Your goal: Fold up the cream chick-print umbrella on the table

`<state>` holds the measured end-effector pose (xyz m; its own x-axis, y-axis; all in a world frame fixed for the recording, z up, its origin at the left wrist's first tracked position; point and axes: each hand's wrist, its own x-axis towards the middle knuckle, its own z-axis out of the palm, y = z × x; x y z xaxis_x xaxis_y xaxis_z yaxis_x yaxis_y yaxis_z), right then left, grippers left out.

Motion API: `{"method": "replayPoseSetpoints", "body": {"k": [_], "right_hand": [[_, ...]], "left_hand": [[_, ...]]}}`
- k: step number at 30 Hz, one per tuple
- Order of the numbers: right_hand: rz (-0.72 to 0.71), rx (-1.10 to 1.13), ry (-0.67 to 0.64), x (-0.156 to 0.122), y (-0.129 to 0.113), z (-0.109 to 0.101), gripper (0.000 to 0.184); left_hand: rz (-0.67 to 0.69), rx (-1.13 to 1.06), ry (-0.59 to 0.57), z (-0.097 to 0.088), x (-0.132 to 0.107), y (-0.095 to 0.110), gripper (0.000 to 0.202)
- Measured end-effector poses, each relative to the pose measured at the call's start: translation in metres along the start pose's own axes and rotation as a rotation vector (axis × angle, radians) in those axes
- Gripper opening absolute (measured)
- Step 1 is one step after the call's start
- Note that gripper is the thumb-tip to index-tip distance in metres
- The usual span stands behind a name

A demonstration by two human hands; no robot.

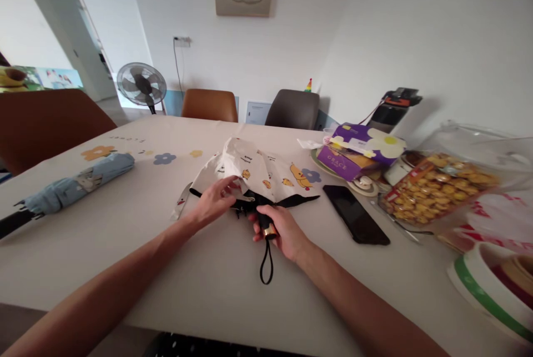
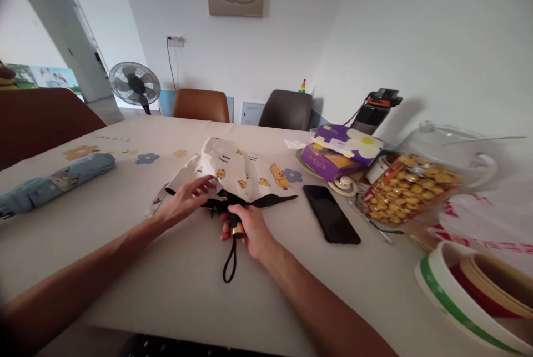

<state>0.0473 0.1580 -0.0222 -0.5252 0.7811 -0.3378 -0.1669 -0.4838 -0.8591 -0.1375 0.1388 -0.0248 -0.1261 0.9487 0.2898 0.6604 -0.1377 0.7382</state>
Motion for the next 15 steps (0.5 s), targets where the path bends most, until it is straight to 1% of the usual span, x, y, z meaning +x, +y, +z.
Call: {"method": "replayPoseSetpoints", "body": {"k": [1,2,4,5,6,7,9,10,12,14,15], "right_hand": [[-0.017,-0.011,0.009,0.000,0.001,0.001,0.014],[-0.029,-0.020,0.017,-0.001,0.001,0.002,0.014],[-0.040,-0.034,0.030,-0.002,0.001,0.003,0.014],[-0.042,-0.040,0.031,-0.003,0.000,0.003,0.014],[-0.042,-0.048,0.030,-0.003,0.000,0.004,0.013],[-0.042,-0.056,0.023,-0.004,-0.001,0.004,0.013],[-0.041,-0.064,0.009,-0.004,-0.002,0.004,0.013],[-0.039,-0.065,0.005,-0.005,-0.002,0.003,0.012],[-0.027,-0.059,0.007,-0.005,-0.002,0.003,0.011],[-0.016,-0.053,0.013,-0.005,-0.002,0.003,0.011],[-0.017,-0.052,0.012,-0.005,-0.002,0.003,0.011]], "left_hand": [[-0.056,-0.099,0.030,-0.001,0.002,-0.001,0.049],[-0.111,-0.160,0.101,-0.002,0.005,-0.002,0.052],[-0.205,-0.191,0.296,-0.002,0.013,-0.007,0.063],[-0.239,-0.194,0.358,-0.001,0.018,-0.010,0.071],[-0.261,-0.204,0.377,0.000,0.023,-0.013,0.078],[-0.267,-0.224,0.358,0.001,0.027,-0.015,0.084],[-0.235,-0.257,0.279,0.002,0.035,-0.016,0.086],[-0.214,-0.259,0.243,0.002,0.038,-0.015,0.081],[-0.186,-0.262,0.211,0.000,0.043,-0.010,0.058],[-0.183,-0.332,0.253,-0.005,0.046,-0.003,0.037],[-0.184,-0.394,0.302,-0.009,0.047,-0.001,0.033]]}}
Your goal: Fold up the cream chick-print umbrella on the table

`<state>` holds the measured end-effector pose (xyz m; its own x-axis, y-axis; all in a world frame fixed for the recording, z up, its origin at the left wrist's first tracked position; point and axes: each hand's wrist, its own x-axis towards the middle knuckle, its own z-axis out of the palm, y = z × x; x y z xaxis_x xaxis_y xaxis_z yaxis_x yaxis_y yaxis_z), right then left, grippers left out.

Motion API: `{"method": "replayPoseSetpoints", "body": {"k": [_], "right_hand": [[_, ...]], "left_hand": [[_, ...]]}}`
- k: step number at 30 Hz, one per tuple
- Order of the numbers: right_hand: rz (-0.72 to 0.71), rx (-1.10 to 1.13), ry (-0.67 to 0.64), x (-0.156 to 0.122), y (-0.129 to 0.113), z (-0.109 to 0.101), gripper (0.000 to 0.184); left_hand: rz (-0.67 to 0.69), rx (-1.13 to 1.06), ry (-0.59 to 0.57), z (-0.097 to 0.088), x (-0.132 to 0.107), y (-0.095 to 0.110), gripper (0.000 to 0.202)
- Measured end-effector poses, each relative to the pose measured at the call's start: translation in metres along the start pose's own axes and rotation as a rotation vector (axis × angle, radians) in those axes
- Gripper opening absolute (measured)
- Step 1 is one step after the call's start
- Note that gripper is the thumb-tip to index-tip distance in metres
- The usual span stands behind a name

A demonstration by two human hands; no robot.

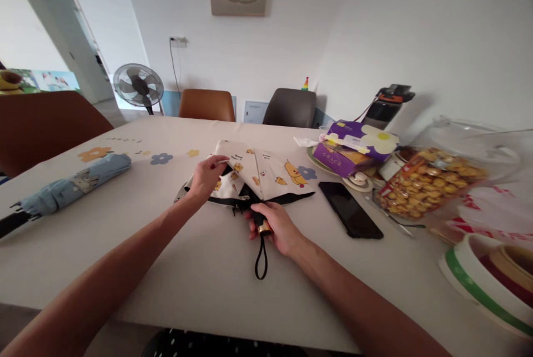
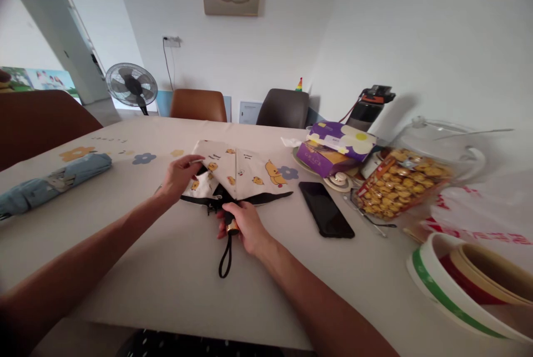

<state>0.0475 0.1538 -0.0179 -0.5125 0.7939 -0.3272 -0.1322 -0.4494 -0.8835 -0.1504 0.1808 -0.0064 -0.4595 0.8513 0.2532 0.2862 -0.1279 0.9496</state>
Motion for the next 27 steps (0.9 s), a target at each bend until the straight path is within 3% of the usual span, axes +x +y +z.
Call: {"method": "replayPoseSetpoints", "body": {"k": [2,4,7,10,13,16,20,23,27], "right_hand": [[-0.009,0.004,-0.010,0.001,0.000,-0.001,0.012],[-0.017,0.022,-0.023,0.002,0.001,-0.001,0.014],[0.013,0.077,-0.013,0.004,0.000,-0.003,0.023],[0.036,0.088,0.031,0.005,-0.002,-0.003,0.029],[0.015,0.052,0.055,0.004,-0.003,-0.002,0.026],[0.008,0.028,0.071,0.005,-0.002,-0.001,0.023],[-0.003,0.004,0.071,0.005,-0.001,0.000,0.024],[-0.014,0.002,0.079,0.004,-0.002,0.001,0.022],[0.014,0.022,0.089,0.003,-0.005,0.001,0.025]], "left_hand": [[-0.008,-0.115,0.109,-0.008,0.001,0.005,0.032],[-0.072,-0.123,0.139,-0.018,-0.001,0.003,0.032],[-0.225,0.069,-0.057,-0.032,-0.006,-0.012,0.034],[-0.229,0.316,-0.177,-0.038,-0.011,-0.026,0.035],[0.006,0.624,-0.071,-0.036,-0.016,-0.025,0.037],[0.397,0.862,0.022,-0.029,-0.027,-0.009,0.050],[0.751,0.826,-0.234,-0.010,-0.041,0.010,0.048],[0.844,0.722,-0.403,0.006,-0.040,0.009,0.043],[0.777,0.533,-0.516,0.016,-0.033,0.001,0.023]]}}
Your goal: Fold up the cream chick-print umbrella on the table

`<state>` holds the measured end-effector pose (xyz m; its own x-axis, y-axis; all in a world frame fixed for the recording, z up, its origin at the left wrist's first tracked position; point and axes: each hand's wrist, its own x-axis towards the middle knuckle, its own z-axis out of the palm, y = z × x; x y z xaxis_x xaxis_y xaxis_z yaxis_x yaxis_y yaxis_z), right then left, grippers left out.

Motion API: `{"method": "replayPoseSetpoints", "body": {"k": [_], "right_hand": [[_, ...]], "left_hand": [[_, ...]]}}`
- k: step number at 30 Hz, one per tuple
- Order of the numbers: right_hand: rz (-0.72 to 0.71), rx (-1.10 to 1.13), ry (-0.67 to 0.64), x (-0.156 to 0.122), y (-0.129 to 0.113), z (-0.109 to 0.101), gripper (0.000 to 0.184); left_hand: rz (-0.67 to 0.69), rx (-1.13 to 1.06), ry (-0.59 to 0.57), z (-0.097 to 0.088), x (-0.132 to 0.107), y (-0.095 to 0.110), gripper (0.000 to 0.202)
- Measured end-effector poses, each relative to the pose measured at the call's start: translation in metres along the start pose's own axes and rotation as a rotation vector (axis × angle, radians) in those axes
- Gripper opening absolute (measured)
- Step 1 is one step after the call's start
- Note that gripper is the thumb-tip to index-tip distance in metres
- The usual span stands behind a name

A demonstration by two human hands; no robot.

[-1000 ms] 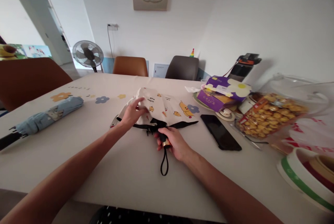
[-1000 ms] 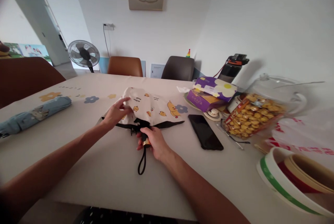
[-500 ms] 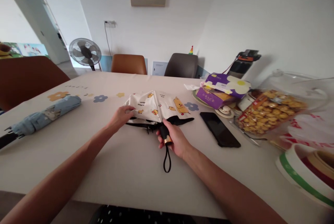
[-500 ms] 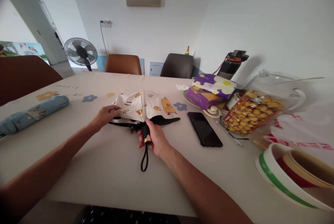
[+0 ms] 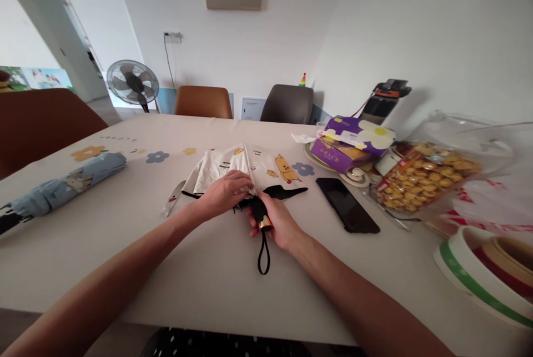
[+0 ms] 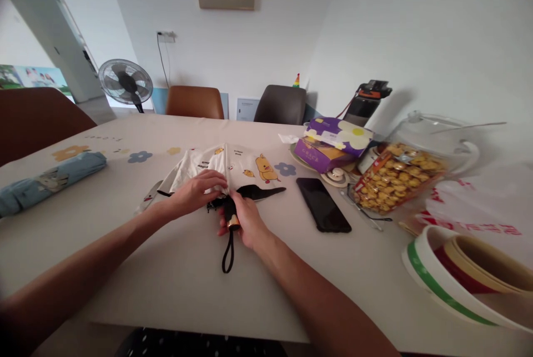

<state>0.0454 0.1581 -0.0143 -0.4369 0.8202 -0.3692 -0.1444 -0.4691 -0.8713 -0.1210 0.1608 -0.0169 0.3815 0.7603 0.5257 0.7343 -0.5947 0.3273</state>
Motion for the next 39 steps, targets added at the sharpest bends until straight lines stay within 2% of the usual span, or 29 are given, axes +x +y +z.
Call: {"method": "replayPoseSetpoints", "body": {"k": [4,7,9,12,13,15,19,22,23,25,28,32,36,39], "right_hand": [[0.062,-0.037,-0.048,0.000,-0.002,-0.001,0.026],[0.095,-0.101,-0.067,-0.002,-0.001,0.000,0.020],[0.098,-0.133,-0.065,-0.003,0.001,0.003,0.016],[0.079,-0.154,-0.058,-0.004,0.004,0.006,0.016],[0.073,-0.153,-0.056,-0.004,0.005,0.006,0.016],[0.055,-0.146,-0.059,-0.004,0.007,0.007,0.016],[-0.001,-0.149,-0.088,-0.003,0.008,0.006,0.015],[-0.011,-0.144,-0.094,-0.002,0.010,0.004,0.019],[-0.001,-0.145,-0.093,-0.002,0.010,0.003,0.019],[0.026,-0.156,-0.095,-0.001,0.010,0.002,0.016],[0.051,-0.163,-0.084,-0.002,0.010,0.003,0.017],[0.045,-0.147,-0.063,-0.003,0.009,0.004,0.020],[0.043,-0.155,-0.048,-0.007,0.007,0.007,0.021],[0.043,-0.154,-0.042,-0.008,0.005,0.008,0.025]], "left_hand": [[-0.085,-0.165,0.007,-0.003,-0.004,0.000,0.013],[-0.126,-0.238,-0.089,-0.016,-0.005,0.004,0.013],[-0.236,-0.277,-0.148,-0.026,0.000,0.007,0.017],[-0.403,-0.258,-0.125,-0.033,0.017,0.014,0.024],[-0.398,-0.224,-0.121,-0.032,0.026,0.017,0.025],[-0.306,-0.133,-0.171,-0.023,0.044,0.025,0.027],[-0.079,0.111,-0.419,0.009,0.081,0.044,0.051],[-0.023,0.315,-0.651,0.027,0.100,0.056,0.064],[-0.022,0.362,-0.698,0.030,0.104,0.058,0.063],[-0.026,0.410,-0.715,0.033,0.111,0.059,0.054],[-0.017,0.475,-0.566,0.033,0.118,0.052,0.033],[-0.097,0.425,-0.217,0.026,0.125,0.042,0.032],[-0.252,0.327,0.196,-0.001,0.124,0.043,0.032],[-0.272,0.355,0.378,-0.028,0.114,0.043,0.032]]}}
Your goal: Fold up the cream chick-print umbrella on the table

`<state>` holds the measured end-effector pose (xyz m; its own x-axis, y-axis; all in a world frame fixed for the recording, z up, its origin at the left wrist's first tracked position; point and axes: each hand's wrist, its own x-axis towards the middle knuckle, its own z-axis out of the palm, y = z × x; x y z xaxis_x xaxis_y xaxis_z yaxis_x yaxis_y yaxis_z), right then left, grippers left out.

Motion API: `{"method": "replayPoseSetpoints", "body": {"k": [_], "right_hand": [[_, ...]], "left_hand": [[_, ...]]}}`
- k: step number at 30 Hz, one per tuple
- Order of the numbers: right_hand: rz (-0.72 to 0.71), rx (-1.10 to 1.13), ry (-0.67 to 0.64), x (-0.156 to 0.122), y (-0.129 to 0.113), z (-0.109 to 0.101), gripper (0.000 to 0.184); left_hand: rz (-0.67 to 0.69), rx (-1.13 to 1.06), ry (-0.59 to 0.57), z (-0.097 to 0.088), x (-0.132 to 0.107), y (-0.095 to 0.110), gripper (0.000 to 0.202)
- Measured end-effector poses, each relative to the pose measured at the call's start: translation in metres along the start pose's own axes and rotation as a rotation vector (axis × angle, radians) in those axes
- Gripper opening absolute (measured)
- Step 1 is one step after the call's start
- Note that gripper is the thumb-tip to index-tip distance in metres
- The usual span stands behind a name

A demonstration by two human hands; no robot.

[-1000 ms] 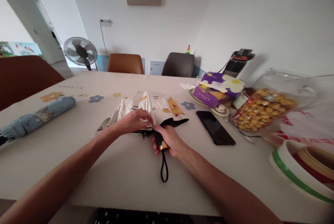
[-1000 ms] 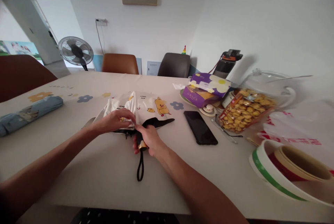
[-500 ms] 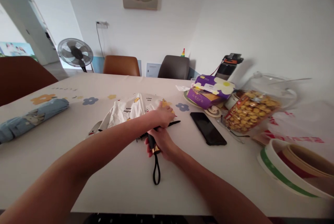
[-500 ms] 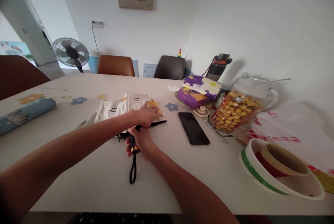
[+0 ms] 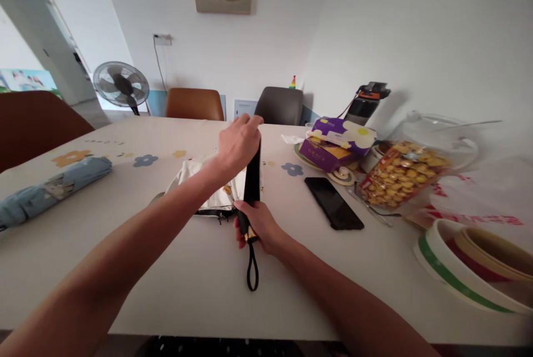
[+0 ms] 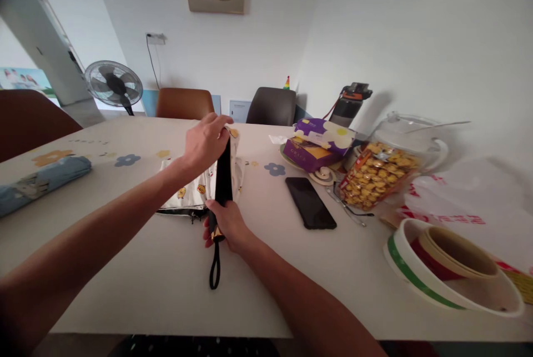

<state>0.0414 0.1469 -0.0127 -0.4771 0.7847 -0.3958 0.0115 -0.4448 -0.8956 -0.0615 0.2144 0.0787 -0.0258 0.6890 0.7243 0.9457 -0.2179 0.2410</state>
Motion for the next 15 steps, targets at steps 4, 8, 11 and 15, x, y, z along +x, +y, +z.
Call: {"method": "replayPoseSetpoints", "body": {"k": [4,8,11,15], "right_hand": [[-0.009,0.068,0.023,0.001,-0.001,-0.001,0.023],[-0.001,0.158,0.017,0.001,-0.002,-0.002,0.016],[-0.006,0.137,0.033,-0.002,-0.006,-0.004,0.012],[-0.197,-0.185,0.134,-0.007,-0.014,-0.011,0.015]], "left_hand": [[0.023,-0.030,0.179,-0.028,-0.013,-0.019,0.025],[-0.004,-0.141,0.375,-0.049,-0.036,-0.027,0.024],[-0.042,-0.218,0.447,-0.061,-0.053,-0.030,0.024],[-0.269,-0.338,0.485,-0.067,-0.079,-0.055,0.024]]}}
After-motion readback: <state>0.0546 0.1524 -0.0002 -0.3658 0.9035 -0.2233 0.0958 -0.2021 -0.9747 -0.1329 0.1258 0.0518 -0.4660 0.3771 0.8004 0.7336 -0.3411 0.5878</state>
